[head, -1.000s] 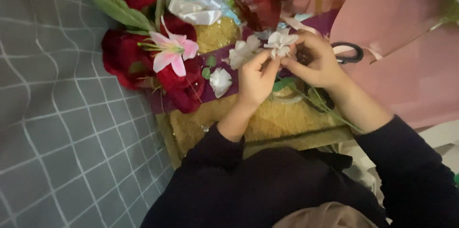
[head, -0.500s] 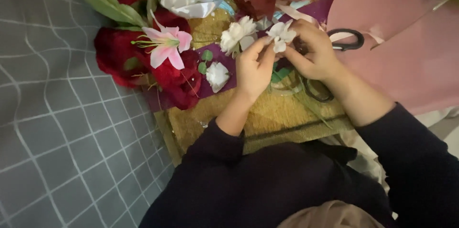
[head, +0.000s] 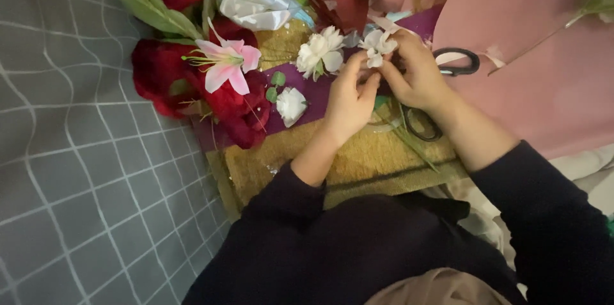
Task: Assembling small floral arrangements by combining individual flowers and leaves and securing them with tape.
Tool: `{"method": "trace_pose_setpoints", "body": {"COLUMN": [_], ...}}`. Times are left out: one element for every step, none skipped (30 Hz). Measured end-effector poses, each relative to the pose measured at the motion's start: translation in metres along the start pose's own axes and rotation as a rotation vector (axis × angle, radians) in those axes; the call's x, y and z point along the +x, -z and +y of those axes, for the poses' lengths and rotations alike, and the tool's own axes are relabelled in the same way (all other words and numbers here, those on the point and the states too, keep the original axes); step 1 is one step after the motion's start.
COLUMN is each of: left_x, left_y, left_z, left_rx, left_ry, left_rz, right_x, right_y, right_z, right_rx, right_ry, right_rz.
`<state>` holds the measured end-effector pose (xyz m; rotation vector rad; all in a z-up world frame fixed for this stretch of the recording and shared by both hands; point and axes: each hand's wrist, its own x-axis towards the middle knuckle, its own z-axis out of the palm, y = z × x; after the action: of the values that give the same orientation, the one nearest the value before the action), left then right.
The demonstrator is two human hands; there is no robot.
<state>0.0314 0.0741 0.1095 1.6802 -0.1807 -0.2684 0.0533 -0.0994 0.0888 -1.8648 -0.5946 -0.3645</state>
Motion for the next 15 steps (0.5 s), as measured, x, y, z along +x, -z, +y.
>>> {"method": "trace_pose_setpoints", "body": {"left_x": [-0.001,-0.003,-0.004,-0.007,-0.008,-0.009,-0.009,-0.008,-0.008,-0.009,-0.009,-0.01,-0.01,-0.009,-0.01], "left_y": [-0.001,-0.003,-0.003,-0.003,-0.003,-0.002,-0.003,-0.003,-0.002,0.0,0.002,0.003,0.003,0.003,0.002], "left_z": [0.003,0.006,0.009,0.014,0.019,0.023,0.025,0.026,0.028,0.03,0.033,0.036,0.036,0.037,0.036], "left_rx": [-0.002,-0.019,-0.034,-0.034,-0.036,-0.038,-0.039,-0.023,-0.008,-0.01,-0.018,-0.025,-0.026,-0.013,0.001], "left_ry": [-0.002,0.025,0.052,0.049,0.06,0.07,0.068,0.073,0.076,0.074,0.095,0.116,0.116,0.124,0.135], "left_rz": [0.002,-0.016,-0.035,-0.033,-0.06,-0.086,-0.086,-0.093,-0.098,-0.096,-0.101,-0.106,-0.108,-0.111,-0.12], "right_x": [0.0,-0.001,-0.001,-0.001,0.002,0.004,-0.002,-0.008,-0.013,-0.011,-0.01,-0.008,-0.008,-0.009,-0.012], "right_y": [0.0,0.001,0.0,-0.001,-0.001,-0.001,-0.003,-0.006,-0.009,-0.009,-0.009,-0.008,-0.007,-0.005,-0.003], "right_z": [-0.001,-0.001,-0.002,-0.007,-0.012,-0.016,-0.008,0.001,0.01,0.005,0.001,-0.002,-0.002,-0.001,-0.001], "right_rx": [-0.002,-0.015,-0.027,-0.027,-0.02,-0.012,-0.014,0.001,0.015,0.014,0.016,0.017,0.015,0.009,0.003], "right_ry": [0.002,-0.008,-0.017,-0.015,-0.033,-0.05,-0.049,-0.056,-0.062,-0.06,-0.078,-0.096,-0.097,-0.098,-0.103], "right_rz": [-0.002,-0.008,-0.011,-0.012,-0.007,-0.003,-0.003,0.005,0.01,0.007,-0.002,-0.01,-0.01,-0.033,-0.051]}}
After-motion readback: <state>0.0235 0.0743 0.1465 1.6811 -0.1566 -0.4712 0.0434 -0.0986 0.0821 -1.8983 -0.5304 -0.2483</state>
